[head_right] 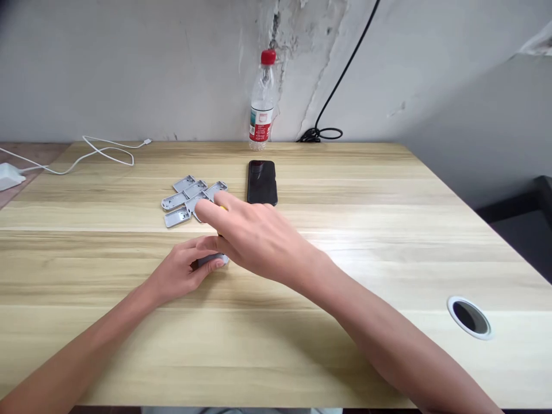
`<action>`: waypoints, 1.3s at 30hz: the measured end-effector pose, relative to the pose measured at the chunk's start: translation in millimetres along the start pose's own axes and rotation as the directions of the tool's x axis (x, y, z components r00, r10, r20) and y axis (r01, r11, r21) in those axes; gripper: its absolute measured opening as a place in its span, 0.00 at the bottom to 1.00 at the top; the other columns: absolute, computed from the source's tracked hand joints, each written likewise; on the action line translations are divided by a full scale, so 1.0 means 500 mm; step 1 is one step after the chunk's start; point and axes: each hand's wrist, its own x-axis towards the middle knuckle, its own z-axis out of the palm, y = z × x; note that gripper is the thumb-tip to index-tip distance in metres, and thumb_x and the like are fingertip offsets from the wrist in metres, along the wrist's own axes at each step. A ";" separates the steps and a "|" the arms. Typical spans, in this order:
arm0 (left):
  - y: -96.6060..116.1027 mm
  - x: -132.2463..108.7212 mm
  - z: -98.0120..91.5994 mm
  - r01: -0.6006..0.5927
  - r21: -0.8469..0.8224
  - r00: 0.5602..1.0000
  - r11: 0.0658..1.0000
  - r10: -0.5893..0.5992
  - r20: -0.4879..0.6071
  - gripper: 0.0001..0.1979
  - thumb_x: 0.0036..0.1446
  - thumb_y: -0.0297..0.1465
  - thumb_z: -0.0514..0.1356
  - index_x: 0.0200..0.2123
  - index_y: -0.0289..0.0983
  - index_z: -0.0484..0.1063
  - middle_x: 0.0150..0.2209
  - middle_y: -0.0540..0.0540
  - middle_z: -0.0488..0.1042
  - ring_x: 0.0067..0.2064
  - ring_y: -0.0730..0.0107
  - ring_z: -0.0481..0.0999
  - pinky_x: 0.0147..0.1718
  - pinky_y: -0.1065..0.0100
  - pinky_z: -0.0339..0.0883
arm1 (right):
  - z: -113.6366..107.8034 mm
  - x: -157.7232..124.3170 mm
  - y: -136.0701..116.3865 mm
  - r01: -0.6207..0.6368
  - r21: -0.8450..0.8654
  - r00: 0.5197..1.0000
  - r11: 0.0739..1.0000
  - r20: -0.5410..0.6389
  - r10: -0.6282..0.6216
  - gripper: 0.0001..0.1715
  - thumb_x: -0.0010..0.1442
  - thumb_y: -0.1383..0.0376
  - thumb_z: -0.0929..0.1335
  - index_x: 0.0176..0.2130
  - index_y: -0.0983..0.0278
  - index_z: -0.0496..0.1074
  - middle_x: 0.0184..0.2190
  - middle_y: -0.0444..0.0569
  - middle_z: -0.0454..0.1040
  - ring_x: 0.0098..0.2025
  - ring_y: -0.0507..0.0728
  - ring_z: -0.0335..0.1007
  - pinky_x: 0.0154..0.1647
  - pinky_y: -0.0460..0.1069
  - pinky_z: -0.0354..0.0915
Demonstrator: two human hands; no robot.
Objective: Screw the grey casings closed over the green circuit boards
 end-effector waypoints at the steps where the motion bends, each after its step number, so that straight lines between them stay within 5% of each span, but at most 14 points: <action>1: 0.000 0.000 0.000 -0.008 0.000 1.000 1.000 0.008 -0.010 0.07 0.66 0.27 0.59 0.43 0.37 0.77 0.43 0.44 0.80 0.42 0.66 0.80 0.40 0.66 0.75 | 0.000 0.001 0.000 0.024 0.033 1.000 0.999 0.011 -0.024 0.06 0.65 0.69 0.66 0.42 0.62 0.64 0.42 0.50 0.69 0.29 0.51 0.61 0.25 0.46 0.55; 6: 0.000 0.002 0.001 -0.024 -0.011 0.999 1.000 0.024 -0.027 0.08 0.66 0.26 0.59 0.45 0.37 0.77 0.46 0.43 0.80 0.47 0.64 0.80 0.46 0.65 0.75 | -0.007 0.000 0.002 0.042 0.069 0.999 0.997 0.009 -0.043 0.07 0.62 0.73 0.67 0.38 0.62 0.66 0.35 0.47 0.70 0.30 0.52 0.62 0.27 0.47 0.55; 11: -0.002 0.000 0.003 -0.034 -0.016 0.998 0.999 0.033 -0.056 0.08 0.65 0.27 0.59 0.45 0.37 0.78 0.46 0.43 0.80 0.47 0.64 0.80 0.46 0.64 0.76 | -0.007 0.000 0.007 0.127 0.164 0.990 0.978 0.044 -0.135 0.09 0.63 0.73 0.65 0.44 0.63 0.66 0.44 0.52 0.72 0.37 0.54 0.68 0.32 0.47 0.60; 25: 0.001 -0.002 0.009 -0.020 -0.009 0.999 1.000 0.019 -0.041 0.07 0.65 0.26 0.60 0.44 0.35 0.77 0.45 0.43 0.80 0.43 0.65 0.81 0.41 0.66 0.75 | 0.006 0.004 0.009 0.025 0.062 1.000 0.998 0.004 -0.025 0.13 0.59 0.76 0.69 0.38 0.61 0.64 0.33 0.44 0.69 0.31 0.52 0.63 0.27 0.46 0.55; 28: 0.002 -0.002 0.010 -0.017 -0.011 0.999 1.000 0.016 -0.044 0.07 0.65 0.27 0.60 0.44 0.36 0.77 0.46 0.43 0.80 0.44 0.65 0.81 0.42 0.65 0.76 | 0.003 0.000 0.012 0.011 0.090 1.000 0.996 0.009 -0.012 0.13 0.61 0.74 0.68 0.44 0.61 0.65 0.41 0.48 0.72 0.37 0.54 0.68 0.30 0.47 0.61; 33: -0.002 -0.002 0.012 -0.039 -0.027 0.998 0.999 0.038 -0.055 0.08 0.66 0.27 0.59 0.45 0.37 0.77 0.46 0.42 0.80 0.46 0.63 0.80 0.45 0.63 0.76 | -0.014 -0.011 0.018 0.163 0.226 0.982 0.960 0.062 -0.181 0.24 0.64 0.77 0.61 0.57 0.62 0.63 0.59 0.57 0.66 0.50 0.58 0.71 0.38 0.50 0.69; 39: 0.002 0.000 0.007 -0.019 -0.026 0.999 0.999 0.018 -0.036 0.08 0.66 0.28 0.58 0.45 0.37 0.77 0.47 0.42 0.80 0.47 0.63 0.80 0.46 0.63 0.76 | -0.013 -0.011 0.014 0.104 0.138 0.994 0.985 -0.027 -0.101 0.14 0.65 0.71 0.68 0.51 0.62 0.68 0.42 0.50 0.77 0.36 0.55 0.72 0.31 0.48 0.66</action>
